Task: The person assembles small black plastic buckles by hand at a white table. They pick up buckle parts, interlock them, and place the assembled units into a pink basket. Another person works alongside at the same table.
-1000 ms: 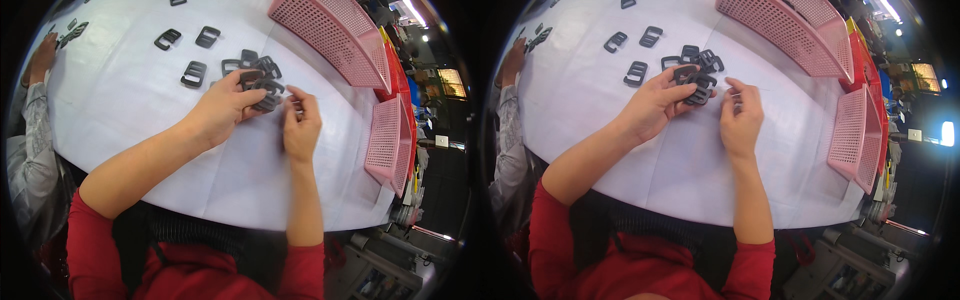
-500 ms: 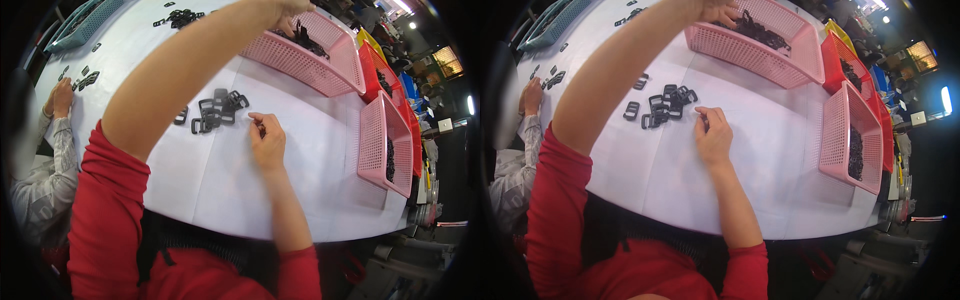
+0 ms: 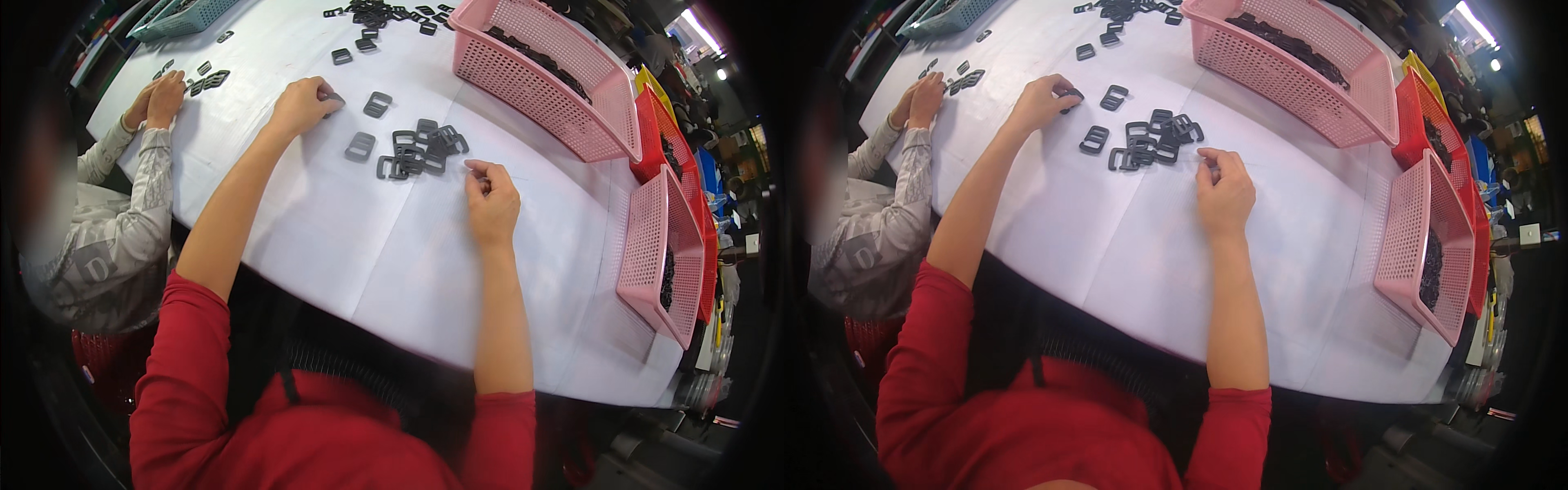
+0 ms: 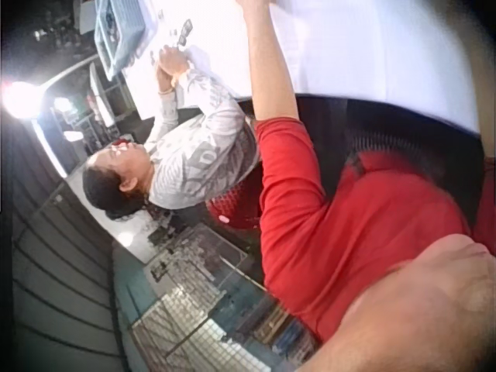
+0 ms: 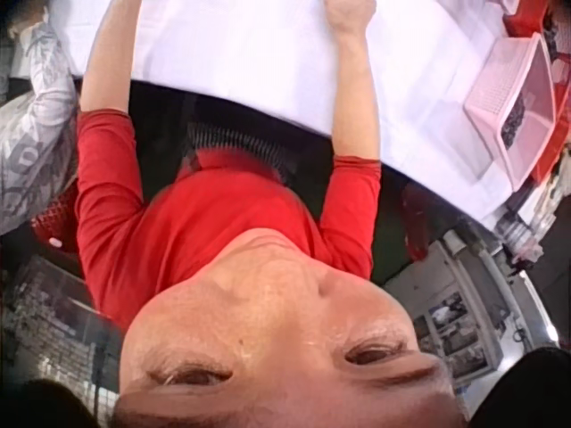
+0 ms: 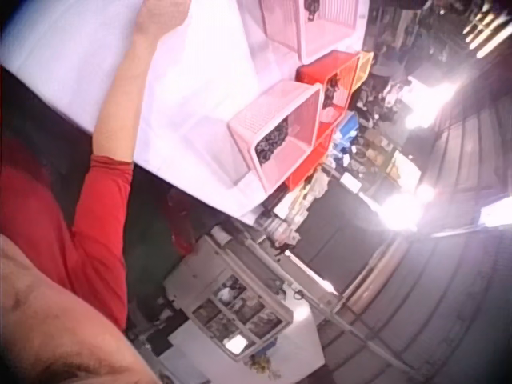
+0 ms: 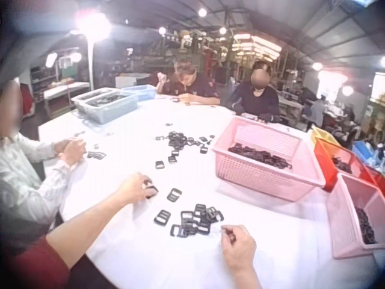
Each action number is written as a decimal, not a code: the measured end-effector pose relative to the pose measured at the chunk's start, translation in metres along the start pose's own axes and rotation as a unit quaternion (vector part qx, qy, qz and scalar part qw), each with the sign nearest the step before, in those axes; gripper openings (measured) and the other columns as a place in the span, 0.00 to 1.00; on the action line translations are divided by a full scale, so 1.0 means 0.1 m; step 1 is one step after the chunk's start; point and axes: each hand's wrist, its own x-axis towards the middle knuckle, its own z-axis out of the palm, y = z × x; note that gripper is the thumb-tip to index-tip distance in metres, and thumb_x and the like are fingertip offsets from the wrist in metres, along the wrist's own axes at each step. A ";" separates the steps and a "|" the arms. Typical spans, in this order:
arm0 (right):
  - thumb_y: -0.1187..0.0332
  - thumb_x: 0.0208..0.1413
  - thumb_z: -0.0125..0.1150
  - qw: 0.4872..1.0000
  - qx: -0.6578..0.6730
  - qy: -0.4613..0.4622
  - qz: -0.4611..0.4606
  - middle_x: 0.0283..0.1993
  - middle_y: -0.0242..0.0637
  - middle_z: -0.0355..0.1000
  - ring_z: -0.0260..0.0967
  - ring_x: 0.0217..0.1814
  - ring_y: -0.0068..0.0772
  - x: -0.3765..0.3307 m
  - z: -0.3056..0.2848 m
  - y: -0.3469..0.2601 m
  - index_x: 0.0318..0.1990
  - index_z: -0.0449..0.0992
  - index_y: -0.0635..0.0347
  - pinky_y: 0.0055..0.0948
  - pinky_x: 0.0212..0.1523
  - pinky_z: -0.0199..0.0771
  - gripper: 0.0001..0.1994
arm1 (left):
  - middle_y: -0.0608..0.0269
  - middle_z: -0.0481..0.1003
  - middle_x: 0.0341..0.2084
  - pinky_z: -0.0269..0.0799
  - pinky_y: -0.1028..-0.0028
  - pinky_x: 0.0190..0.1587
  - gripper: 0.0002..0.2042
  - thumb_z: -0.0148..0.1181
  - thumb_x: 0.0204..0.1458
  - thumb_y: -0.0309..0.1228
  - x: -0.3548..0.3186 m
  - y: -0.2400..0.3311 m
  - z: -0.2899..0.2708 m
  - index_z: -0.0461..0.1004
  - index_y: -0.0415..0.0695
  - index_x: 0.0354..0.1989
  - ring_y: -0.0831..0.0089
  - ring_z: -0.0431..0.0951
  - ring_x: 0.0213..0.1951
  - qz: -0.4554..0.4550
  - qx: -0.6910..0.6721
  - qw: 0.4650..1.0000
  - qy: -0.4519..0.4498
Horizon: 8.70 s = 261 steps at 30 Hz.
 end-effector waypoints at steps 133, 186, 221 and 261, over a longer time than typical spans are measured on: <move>0.73 0.47 0.54 0.907 -0.281 0.001 -0.314 0.34 0.35 0.72 0.72 0.32 0.34 -1.08 -0.13 -0.64 0.39 0.77 0.62 0.35 0.43 0.74 0.11 | 0.76 0.62 0.17 0.47 0.85 0.16 0.09 0.54 0.55 0.34 -1.63 0.68 0.36 0.70 0.43 0.26 0.90 0.54 0.16 -0.163 -0.570 0.674 -0.440; 0.74 0.50 0.52 0.723 0.617 -0.032 0.310 0.31 0.37 0.67 0.70 0.35 0.35 -0.60 0.04 -0.52 0.41 0.65 0.59 0.22 0.27 0.69 0.10 | 0.59 0.75 0.39 0.74 0.75 0.36 0.13 0.53 0.57 0.32 -0.85 0.56 0.27 0.65 0.42 0.47 0.75 0.74 0.31 -0.148 -0.646 0.708 -0.242; 0.62 0.49 0.66 0.874 0.396 -0.086 0.269 0.22 0.31 0.70 0.55 0.18 0.12 -0.13 0.32 -0.76 0.25 0.75 0.60 0.14 0.18 0.50 0.11 | 0.78 0.68 0.20 0.53 0.90 0.23 0.11 0.54 0.56 0.37 -1.01 0.57 0.46 0.75 0.44 0.38 0.93 0.60 0.21 -0.097 -0.638 0.714 -0.272; 0.62 0.48 0.68 0.825 0.463 -0.016 0.324 0.22 0.24 0.64 0.53 0.21 0.12 -0.14 0.36 -0.67 0.29 0.76 0.61 0.14 0.20 0.49 0.11 | 0.69 0.71 0.22 0.63 0.79 0.30 0.10 0.52 0.56 0.33 -1.06 0.66 0.51 0.75 0.41 0.39 0.80 0.66 0.25 0.068 -0.414 0.899 -0.124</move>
